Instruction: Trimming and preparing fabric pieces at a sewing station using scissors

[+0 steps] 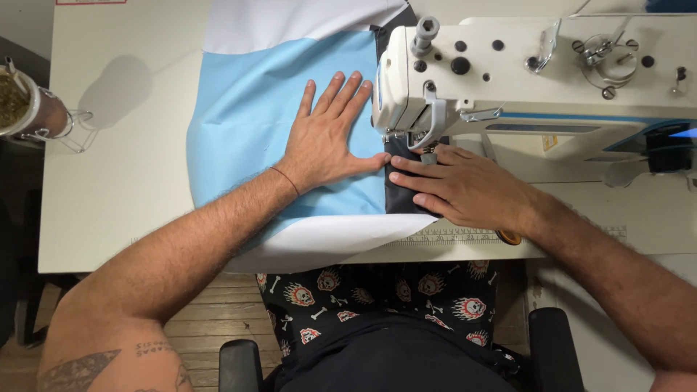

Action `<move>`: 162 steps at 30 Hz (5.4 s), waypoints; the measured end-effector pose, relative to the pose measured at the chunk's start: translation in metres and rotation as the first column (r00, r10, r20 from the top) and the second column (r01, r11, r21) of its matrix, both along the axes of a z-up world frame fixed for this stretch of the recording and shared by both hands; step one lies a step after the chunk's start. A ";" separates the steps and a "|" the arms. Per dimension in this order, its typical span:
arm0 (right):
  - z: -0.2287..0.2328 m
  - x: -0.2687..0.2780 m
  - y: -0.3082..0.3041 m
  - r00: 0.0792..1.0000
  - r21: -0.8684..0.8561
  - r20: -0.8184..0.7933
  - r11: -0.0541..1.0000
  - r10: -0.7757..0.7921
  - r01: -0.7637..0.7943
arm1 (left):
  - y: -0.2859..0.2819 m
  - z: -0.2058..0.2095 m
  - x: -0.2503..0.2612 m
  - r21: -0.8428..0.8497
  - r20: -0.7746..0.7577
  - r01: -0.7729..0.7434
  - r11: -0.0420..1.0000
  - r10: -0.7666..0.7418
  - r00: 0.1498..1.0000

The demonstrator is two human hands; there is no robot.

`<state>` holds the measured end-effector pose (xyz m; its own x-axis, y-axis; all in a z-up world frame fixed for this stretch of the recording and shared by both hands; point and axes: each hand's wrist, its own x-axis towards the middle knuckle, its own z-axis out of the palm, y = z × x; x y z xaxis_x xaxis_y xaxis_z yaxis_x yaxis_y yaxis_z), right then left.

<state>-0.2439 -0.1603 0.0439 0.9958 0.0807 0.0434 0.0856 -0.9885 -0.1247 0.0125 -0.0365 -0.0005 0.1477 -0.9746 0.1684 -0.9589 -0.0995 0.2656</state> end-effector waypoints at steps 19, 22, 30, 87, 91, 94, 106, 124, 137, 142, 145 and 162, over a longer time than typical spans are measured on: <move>0.029 -0.014 0.011 0.991 0.485 -0.039 0.869 0.131 -0.096 | 0.002 0.004 0.005 -0.027 -0.001 0.062 0.998 -0.062 0.998; 0.032 -0.016 0.027 0.987 0.180 0.099 0.973 0.126 -0.142 | 0.022 0.050 -0.009 0.158 -0.098 0.159 0.975 -0.145 0.985; 0.033 -0.010 0.028 0.942 0.235 0.319 0.954 0.108 -0.189 | 0.094 0.059 -0.091 0.053 -0.142 0.344 0.937 -0.334 0.932; 0.029 0.037 0.062 0.378 0.567 -0.604 -0.045 -0.702 0.823 | 0.066 0.021 0.014 -0.153 -0.186 0.826 0.542 -0.837 0.515; 0.021 0.033 0.046 0.501 0.017 -0.210 0.509 -0.840 0.861 | 0.057 0.019 0.014 -0.173 -0.141 0.833 0.525 -0.851 0.506; 0.057 0.063 0.066 0.927 -0.284 0.062 0.884 -0.370 0.372 | 0.052 0.024 0.017 -0.172 -0.190 0.835 0.522 -0.850 0.492; 0.024 0.046 0.015 0.997 0.054 -0.058 0.997 0.050 -0.047 | 0.038 0.005 0.002 -0.342 -0.451 0.251 0.906 -0.392 0.802; 0.021 0.024 -0.015 0.982 0.327 -0.161 0.944 0.100 -0.043 | 0.038 0.039 0.012 0.222 -0.136 0.238 0.945 -0.212 0.968; 0.031 0.025 0.007 0.967 -0.023 -0.246 0.998 -0.067 0.063 | 0.055 0.037 0.009 0.214 -0.086 0.230 0.949 -0.216 0.973; 0.040 0.031 0.014 0.953 -0.095 -0.246 0.983 -0.176 0.157 | 0.060 0.037 0.011 0.216 -0.104 0.228 0.950 -0.210 0.972; 0.044 0.032 0.012 0.950 -0.192 -0.268 0.975 -0.160 0.110 | 0.060 0.034 0.012 0.215 -0.103 0.225 0.950 -0.207 0.973; -0.010 0.023 -0.035 0.795 -0.133 -0.491 0.932 -0.357 0.336 | 0.031 0.029 0.024 0.224 -0.111 0.231 0.947 -0.211 0.971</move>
